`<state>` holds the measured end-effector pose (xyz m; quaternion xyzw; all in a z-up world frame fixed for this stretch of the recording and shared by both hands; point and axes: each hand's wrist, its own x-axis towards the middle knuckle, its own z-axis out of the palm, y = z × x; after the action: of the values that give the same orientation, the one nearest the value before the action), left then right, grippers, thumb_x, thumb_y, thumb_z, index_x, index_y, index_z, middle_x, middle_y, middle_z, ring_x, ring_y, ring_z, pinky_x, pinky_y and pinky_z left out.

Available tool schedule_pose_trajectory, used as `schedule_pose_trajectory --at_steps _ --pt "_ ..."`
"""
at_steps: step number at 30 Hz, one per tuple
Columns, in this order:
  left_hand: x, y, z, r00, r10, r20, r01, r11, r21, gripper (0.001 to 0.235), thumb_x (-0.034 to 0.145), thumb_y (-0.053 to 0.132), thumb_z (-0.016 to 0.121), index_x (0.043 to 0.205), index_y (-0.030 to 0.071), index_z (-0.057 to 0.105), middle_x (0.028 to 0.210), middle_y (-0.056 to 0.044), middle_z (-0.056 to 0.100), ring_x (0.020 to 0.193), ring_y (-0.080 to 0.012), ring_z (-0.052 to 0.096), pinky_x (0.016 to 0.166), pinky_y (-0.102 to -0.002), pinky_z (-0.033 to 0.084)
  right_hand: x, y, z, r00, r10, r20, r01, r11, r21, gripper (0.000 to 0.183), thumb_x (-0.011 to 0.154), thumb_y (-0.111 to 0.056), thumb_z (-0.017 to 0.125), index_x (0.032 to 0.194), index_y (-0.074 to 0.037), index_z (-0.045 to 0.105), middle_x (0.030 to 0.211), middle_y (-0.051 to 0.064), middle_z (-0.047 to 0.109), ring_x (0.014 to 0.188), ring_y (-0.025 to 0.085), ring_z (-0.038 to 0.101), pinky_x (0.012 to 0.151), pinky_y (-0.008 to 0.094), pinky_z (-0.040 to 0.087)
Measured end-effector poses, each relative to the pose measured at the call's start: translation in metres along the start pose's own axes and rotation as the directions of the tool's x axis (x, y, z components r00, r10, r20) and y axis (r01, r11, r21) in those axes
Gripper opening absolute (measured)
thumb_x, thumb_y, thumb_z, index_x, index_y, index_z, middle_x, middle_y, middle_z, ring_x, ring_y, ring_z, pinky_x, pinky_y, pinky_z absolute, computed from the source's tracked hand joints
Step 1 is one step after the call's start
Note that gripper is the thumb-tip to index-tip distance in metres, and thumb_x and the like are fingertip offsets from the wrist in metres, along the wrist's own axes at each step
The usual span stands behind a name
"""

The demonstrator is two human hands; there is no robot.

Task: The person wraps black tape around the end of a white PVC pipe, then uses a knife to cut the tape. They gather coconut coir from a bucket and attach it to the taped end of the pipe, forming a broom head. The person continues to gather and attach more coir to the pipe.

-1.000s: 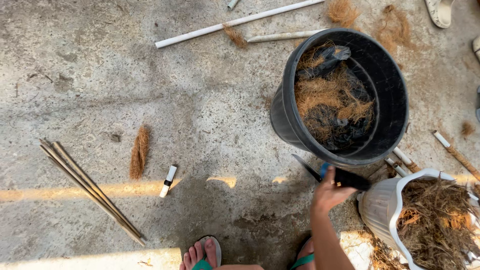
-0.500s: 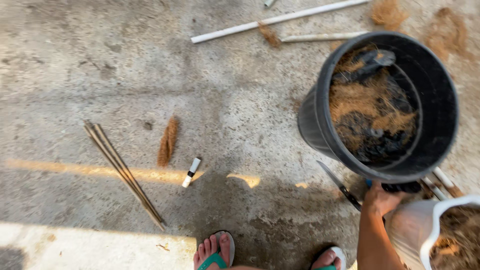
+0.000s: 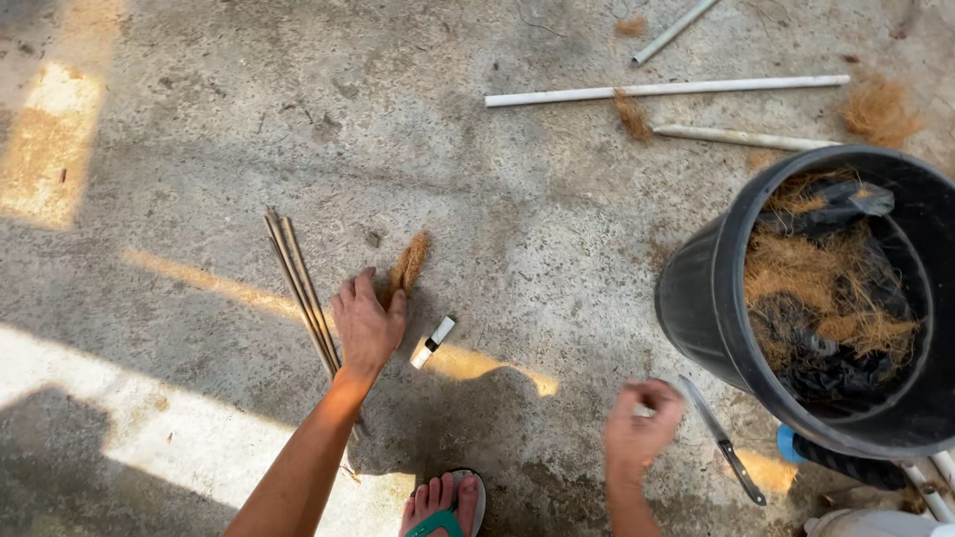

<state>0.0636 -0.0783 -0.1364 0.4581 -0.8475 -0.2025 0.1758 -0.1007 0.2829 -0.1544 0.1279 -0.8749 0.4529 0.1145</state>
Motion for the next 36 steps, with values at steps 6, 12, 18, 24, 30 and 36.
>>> schedule_pose_trajectory --at_steps 6,12,18,24,30,36 --pt "-0.002 0.003 -0.003 0.888 -0.313 0.336 0.413 0.864 -0.287 0.022 0.099 0.024 0.063 0.112 0.006 0.066 0.082 -0.012 0.064 0.071 -0.0252 0.056 0.063 -0.042 0.048 -0.033 -0.107 0.049 0.902 0.138 0.409 -0.261 0.929 0.262 0.015 0.095 -0.007 0.068 0.109 -0.002 0.069 0.098 0.010 0.071 0.090 0.019 0.068 0.077 0.035 0.060" --pt "-0.042 0.084 -0.034 0.887 -0.121 0.447 0.445 0.487 -0.752 0.014 0.098 0.014 0.066 0.105 0.003 0.063 0.077 -0.002 0.063 0.062 -0.0085 0.056 0.052 -0.023 0.049 -0.008 -0.193 0.070 0.769 0.272 0.579 -0.499 0.821 0.277 0.051 0.086 -0.004 0.072 0.135 -0.006 0.058 0.116 0.005 0.070 0.092 0.017 0.069 0.076 0.031 0.062" --pt "-0.058 0.129 -0.055 0.834 -0.002 0.552 0.447 0.587 -0.675 0.029 0.094 0.018 0.072 0.113 0.000 0.061 0.085 -0.006 0.066 0.071 -0.0123 0.057 0.060 -0.028 0.048 0.028 -0.204 0.073 0.836 0.245 0.491 -0.507 0.686 0.521 0.044 0.093 -0.002 0.070 0.135 0.002 0.059 0.111 0.012 0.074 0.096 0.015 0.071 0.080 0.027 0.059" --pt "-0.043 0.136 -0.051 0.881 0.089 0.464 0.331 0.585 -0.741 0.049 0.093 0.022 0.073 0.132 -0.001 0.055 0.103 -0.007 0.067 0.088 -0.0117 0.062 0.068 -0.028 0.054 0.023 -0.176 0.068 0.789 0.231 0.569 -0.562 0.644 0.519 0.034 0.095 0.001 0.067 0.127 0.008 0.063 0.111 0.014 0.076 0.098 0.015 0.071 0.085 0.027 0.059" --pt "-0.040 0.132 -0.028 0.786 0.097 0.610 0.557 0.317 -0.768 0.036 0.099 0.018 0.066 0.129 -0.001 0.062 0.100 -0.006 0.072 0.090 -0.0104 0.066 0.077 -0.026 0.056 0.029 -0.166 0.059 0.675 0.339 0.656 -0.736 0.372 0.565 0.029 0.098 -0.003 0.066 0.125 0.009 0.064 0.113 0.014 0.073 0.103 0.017 0.068 0.090 0.030 0.056" --pt "-0.041 0.135 -0.033 0.768 0.115 0.631 0.565 0.344 -0.750 0.031 0.100 0.017 0.061 0.127 0.001 0.065 0.103 -0.005 0.076 0.094 -0.0088 0.069 0.082 -0.026 0.056 0.038 -0.169 0.056 0.658 0.284 0.697 -0.712 0.537 0.453 0.036 0.090 0.003 0.069 0.126 0.002 0.066 0.110 0.010 0.075 0.098 0.015 0.069 0.085 0.028 0.058"
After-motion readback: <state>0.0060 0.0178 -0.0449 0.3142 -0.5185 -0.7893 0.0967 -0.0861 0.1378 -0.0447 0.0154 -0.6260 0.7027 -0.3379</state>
